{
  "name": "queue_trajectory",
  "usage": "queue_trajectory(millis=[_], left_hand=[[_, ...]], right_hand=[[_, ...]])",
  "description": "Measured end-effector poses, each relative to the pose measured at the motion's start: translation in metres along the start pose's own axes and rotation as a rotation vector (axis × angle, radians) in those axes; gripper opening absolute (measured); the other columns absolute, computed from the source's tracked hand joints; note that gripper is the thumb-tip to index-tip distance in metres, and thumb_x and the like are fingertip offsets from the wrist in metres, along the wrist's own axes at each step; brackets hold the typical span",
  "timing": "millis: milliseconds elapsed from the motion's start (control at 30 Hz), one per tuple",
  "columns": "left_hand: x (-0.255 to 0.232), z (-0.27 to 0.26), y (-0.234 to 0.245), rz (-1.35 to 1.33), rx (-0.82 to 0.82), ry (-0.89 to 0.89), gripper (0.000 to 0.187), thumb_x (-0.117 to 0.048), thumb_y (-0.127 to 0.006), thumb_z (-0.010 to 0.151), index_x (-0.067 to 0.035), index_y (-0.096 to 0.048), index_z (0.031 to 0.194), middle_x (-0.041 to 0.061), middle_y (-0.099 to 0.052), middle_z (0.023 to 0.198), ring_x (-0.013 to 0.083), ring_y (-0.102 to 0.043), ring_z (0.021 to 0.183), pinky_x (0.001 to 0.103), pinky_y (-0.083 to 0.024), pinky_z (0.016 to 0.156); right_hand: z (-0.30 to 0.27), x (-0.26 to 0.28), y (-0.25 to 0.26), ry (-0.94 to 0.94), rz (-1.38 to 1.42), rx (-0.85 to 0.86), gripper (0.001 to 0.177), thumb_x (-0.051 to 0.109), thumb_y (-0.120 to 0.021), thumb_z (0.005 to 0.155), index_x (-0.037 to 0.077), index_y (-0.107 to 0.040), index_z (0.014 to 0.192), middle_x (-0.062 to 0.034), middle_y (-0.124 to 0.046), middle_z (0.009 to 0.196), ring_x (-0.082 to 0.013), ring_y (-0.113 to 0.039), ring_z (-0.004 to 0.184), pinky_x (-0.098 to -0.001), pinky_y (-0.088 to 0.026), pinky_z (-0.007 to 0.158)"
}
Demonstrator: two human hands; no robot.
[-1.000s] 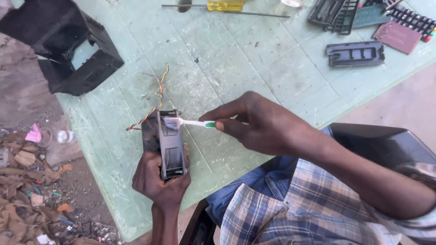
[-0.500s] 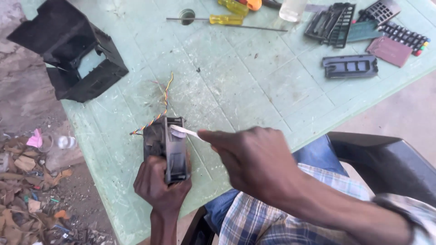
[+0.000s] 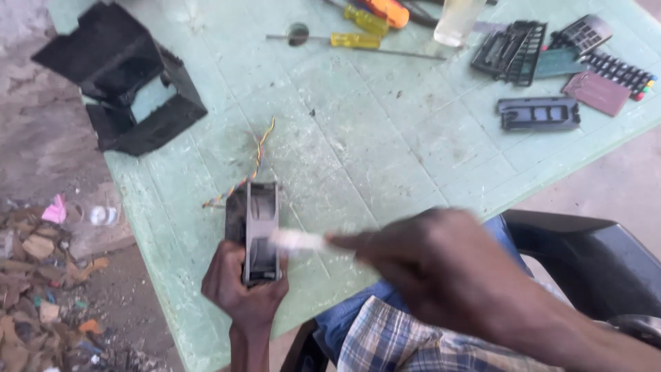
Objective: Cleaning a small electronic cooling fan using a toothbrush to remove dust from the blades and housing.
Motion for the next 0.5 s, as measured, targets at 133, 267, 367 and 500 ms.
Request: queue_trajectory(millis=[133, 267, 367, 500], left_hand=[[-0.005, 0.006, -0.003, -0.012, -0.009, -0.008, 0.041, -0.018, -0.085, 0.084, -0.007, -0.046, 0.074, 0.005, -0.050, 0.067, 0.0225, -0.042, 0.056, 0.038, -0.033, 0.054], [-0.007, 0.008, -0.003, 0.005, 0.000, 0.006, 0.043, -0.022, -0.083, 0.084, -0.007, -0.044, 0.073, 0.005, -0.049, 0.068, 0.0233, -0.043, 0.055, 0.038, -0.035, 0.054], [-0.001, 0.002, 0.003, -0.039, 0.005, 0.154, 0.038, -0.019, -0.083, 0.081, -0.011, -0.047, 0.076, 0.002, -0.052, 0.067, 0.0167, -0.047, 0.052, 0.034, -0.037, 0.052], [0.028, -0.006, 0.007, -0.188, -0.052, 0.300, 0.071, -0.080, -0.053, 0.078, -0.010, -0.044, 0.080, -0.003, -0.039, 0.068, 0.0101, -0.034, 0.054, 0.031, -0.029, 0.050]], right_hand=[[-0.001, -0.003, 0.015, -0.216, -0.070, -0.113, 0.037, 0.021, -0.065, 0.089, 0.027, -0.082, 0.121, 0.0028, -0.058, 0.040, -0.0128, -0.041, 0.034, -0.0342, -0.035, 0.036], [0.007, -0.011, -0.029, -0.112, -0.014, -0.215, 0.029, 0.014, -0.062, 0.091, 0.017, -0.080, 0.113, -0.0007, -0.082, 0.077, -0.0077, -0.052, 0.030, -0.0298, -0.043, 0.025], [-0.001, 0.008, -0.029, -0.151, 0.428, 0.012, 0.026, 0.020, -0.062, 0.095, 0.009, -0.082, 0.108, -0.0003, -0.083, 0.081, -0.0048, -0.065, 0.063, -0.0220, -0.051, 0.049], [-0.022, -0.028, -0.020, -0.361, 0.611, 0.012, 0.034, 0.025, -0.080, 0.082, 0.013, -0.091, 0.112, 0.0036, -0.089, 0.078, -0.0051, -0.054, 0.059, -0.0231, -0.041, 0.045]])
Point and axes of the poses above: each hand's wrist, its own z-axis towards the middle knuckle, its own y-axis out of the back of the hand, x = y × z, the point moved 7 cm from there along z, towards the middle knuckle
